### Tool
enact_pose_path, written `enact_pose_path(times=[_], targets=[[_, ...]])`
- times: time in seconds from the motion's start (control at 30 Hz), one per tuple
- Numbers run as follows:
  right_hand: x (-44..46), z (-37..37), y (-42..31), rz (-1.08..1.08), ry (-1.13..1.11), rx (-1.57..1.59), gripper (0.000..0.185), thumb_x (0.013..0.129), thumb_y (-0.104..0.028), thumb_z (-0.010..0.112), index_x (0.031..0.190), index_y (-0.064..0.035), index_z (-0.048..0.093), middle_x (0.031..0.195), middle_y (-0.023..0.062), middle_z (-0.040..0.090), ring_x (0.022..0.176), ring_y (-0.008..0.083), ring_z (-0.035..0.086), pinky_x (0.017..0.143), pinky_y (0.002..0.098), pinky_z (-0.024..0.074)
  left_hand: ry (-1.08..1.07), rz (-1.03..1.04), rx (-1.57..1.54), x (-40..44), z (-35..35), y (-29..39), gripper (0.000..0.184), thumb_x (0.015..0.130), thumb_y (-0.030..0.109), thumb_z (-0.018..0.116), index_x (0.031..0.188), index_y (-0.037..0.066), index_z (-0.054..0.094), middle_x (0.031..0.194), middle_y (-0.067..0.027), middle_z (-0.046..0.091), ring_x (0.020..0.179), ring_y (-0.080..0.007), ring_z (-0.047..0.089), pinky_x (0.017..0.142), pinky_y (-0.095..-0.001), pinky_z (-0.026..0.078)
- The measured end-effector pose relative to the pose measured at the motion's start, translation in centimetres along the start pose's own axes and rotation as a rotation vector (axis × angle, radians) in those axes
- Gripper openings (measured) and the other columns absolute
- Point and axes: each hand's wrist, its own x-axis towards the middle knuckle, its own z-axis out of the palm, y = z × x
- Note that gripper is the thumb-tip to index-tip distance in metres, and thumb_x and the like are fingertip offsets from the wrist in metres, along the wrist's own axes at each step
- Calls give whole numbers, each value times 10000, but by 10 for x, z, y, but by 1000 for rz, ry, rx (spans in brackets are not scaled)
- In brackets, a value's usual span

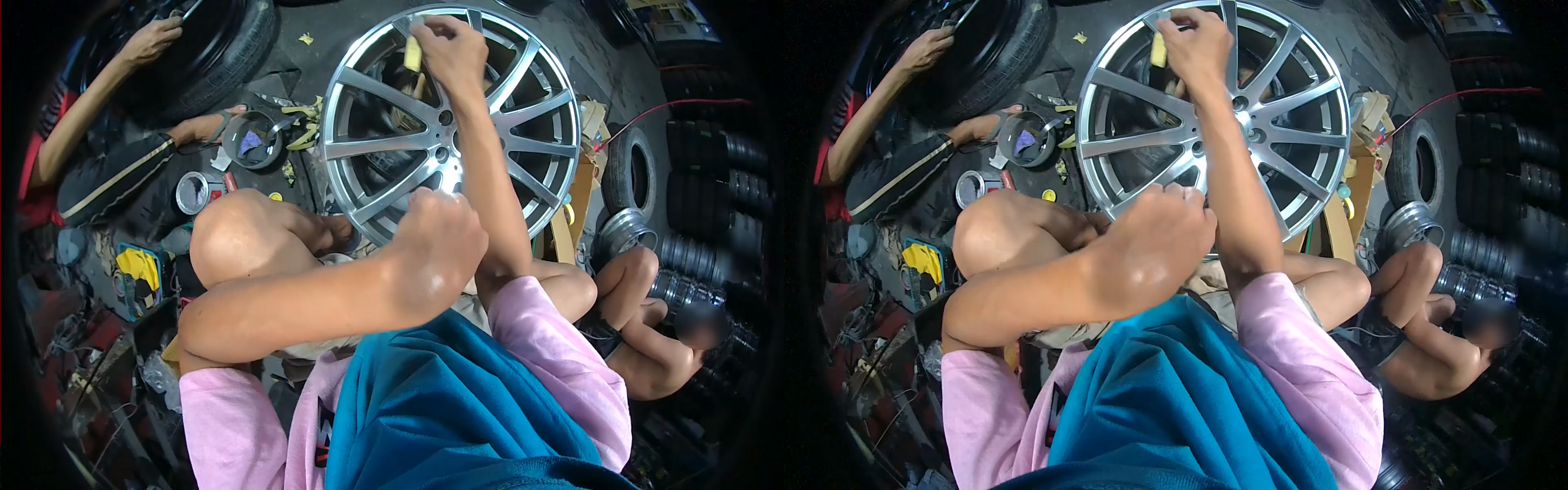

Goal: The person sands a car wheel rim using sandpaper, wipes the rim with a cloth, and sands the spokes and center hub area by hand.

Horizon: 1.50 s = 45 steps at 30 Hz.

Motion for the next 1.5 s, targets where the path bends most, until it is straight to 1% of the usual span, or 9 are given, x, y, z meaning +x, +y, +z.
enact_pose_path(times=[0.17,0.3,0.43,0.6,0.67,0.77,1.0,1.27,1.5], targets=[[-33,-76,-1,458,-51,617,321,1049,-195,677,1287,20,679,960,120,737,800,203,761,658,305,615,81,14,-235,5,-6,-45,253,926,260,746,958,13,699,961,-151,673,1005,-354,646,855,-429,550],[-69,-127,6,505,-60,524,299,1110,-227,571,1282,13,617,951,86,692,693,138,693,552,242,542,15,-243,-193,40,1,-80,461,954,375,741,1170,-29,698,1279,-201,666,1227,-384,604,1031,-471,518],[-102,-156,19,677,-112,568,305,1094,-217,580,1284,18,623,870,46,658,627,60,585,493,204,392,314,-396,87,72,27,-136,721,1045,528,574,1489,-36,516,1613,-251,440,1510,-402,400,1215,-515,381],[-134,-175,29,701,-53,639,290,1078,-200,613,1240,38,647,859,69,678,650,93,613,523,229,438,451,-283,392,102,62,-176,725,1045,521,580,1535,0,464,1656,-230,384,1522,-416,377,1223,-521,363],[-141,-183,37,722,-53,643,288,1077,-204,619,1224,41,655,885,75,688,667,96,627,530,228,447,191,-184,271,104,58,-159,608,1044,473,608,1449,19,590,1596,-239,469,1482,-401,437,1205,-505,377],[-152,-192,30,693,-30,689,287,1072,-219,634,1193,38,676,907,71,696,703,103,656,550,222,461,-87,-222,-461,115,11,-112,449,1021,448,684,1093,20,798,1016,-131,778,941,-211,720,857,-354,553],[-129,-190,-24,475,-277,699,223,1043,-221,700,1128,-15,697,904,15,691,755,71,671,616,223,483,-33,-141,-1077,105,4,-99,277,956,316,820,982,41,796,837,3,723,765,-74,644,691,-226,511],[-74,-196,-30,319,-513,392,197,1018,-212,717,1048,-17,711,839,-21,659,713,49,595,640,225,468,161,-114,-799,87,-17,-112,249,990,231,766,917,-6,764,770,-13,697,724,-72,634,653,-250,511],[32,-183,88,196,-138,-59,285,999,-271,710,1135,-26,763,885,13,755,736,75,653,663,259,513,350,-244,-587,66,-41,-83,313,1016,277,699,960,-25,762,708,-126,685,653,-201,689,620,-352,515]])
